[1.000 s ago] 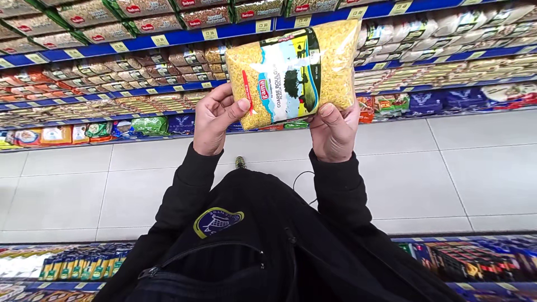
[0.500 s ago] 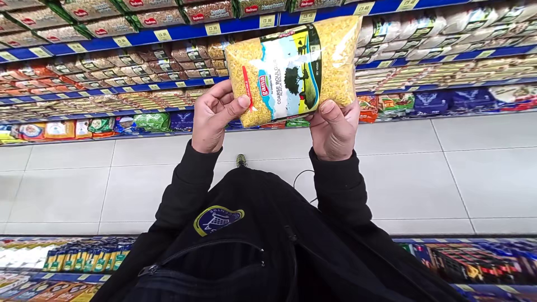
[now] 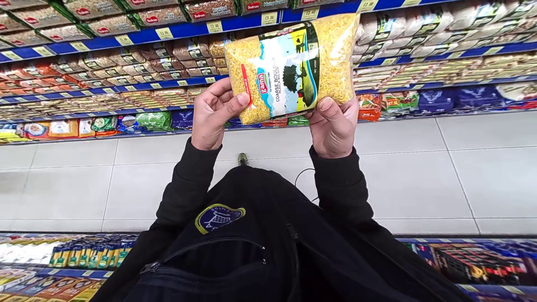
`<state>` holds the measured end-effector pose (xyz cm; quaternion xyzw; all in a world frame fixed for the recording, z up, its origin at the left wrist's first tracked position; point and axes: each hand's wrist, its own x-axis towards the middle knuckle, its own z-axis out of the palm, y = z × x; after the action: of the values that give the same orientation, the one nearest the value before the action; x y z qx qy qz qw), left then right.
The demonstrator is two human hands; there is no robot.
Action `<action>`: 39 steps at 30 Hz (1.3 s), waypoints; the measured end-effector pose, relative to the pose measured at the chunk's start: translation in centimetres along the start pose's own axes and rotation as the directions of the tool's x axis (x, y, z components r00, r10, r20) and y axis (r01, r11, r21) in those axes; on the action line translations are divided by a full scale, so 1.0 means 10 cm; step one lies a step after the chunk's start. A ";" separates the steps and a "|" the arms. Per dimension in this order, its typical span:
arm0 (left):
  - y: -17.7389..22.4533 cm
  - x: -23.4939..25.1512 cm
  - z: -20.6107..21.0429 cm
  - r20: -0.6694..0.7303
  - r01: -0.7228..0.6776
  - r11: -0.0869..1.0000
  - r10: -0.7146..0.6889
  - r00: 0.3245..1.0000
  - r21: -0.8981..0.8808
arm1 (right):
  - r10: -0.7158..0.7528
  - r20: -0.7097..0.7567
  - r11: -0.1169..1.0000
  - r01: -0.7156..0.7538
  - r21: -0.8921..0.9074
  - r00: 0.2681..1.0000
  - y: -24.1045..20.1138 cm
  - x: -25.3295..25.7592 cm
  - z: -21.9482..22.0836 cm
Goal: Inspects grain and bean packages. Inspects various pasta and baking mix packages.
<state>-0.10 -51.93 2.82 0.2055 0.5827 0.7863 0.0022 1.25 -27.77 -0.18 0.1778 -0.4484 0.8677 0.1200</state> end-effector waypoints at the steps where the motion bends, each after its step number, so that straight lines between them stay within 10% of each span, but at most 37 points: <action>1: 0.00 0.00 -0.01 0.006 -0.003 1.000 0.003 1.000 -0.001 | 0.001 -0.003 1.000 -0.001 -0.004 1.000 0.00 0.00 0.00; 30: -0.18 0.09 -0.05 -0.035 0.024 0.999 -0.025 0.999 -0.029 | 0.028 -0.061 0.999 -0.026 0.036 0.998 0.20 0.04 -0.08; 39: -0.76 0.30 -0.27 -0.159 0.152 0.985 -0.162 0.974 -0.079 | 0.222 -0.240 0.929 -0.131 0.345 0.945 0.88 0.16 -0.25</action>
<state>-5.53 -51.25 -3.79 0.0926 0.5691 0.8167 0.0228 -3.97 -30.64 -7.34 0.0313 -0.2929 0.9530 0.0709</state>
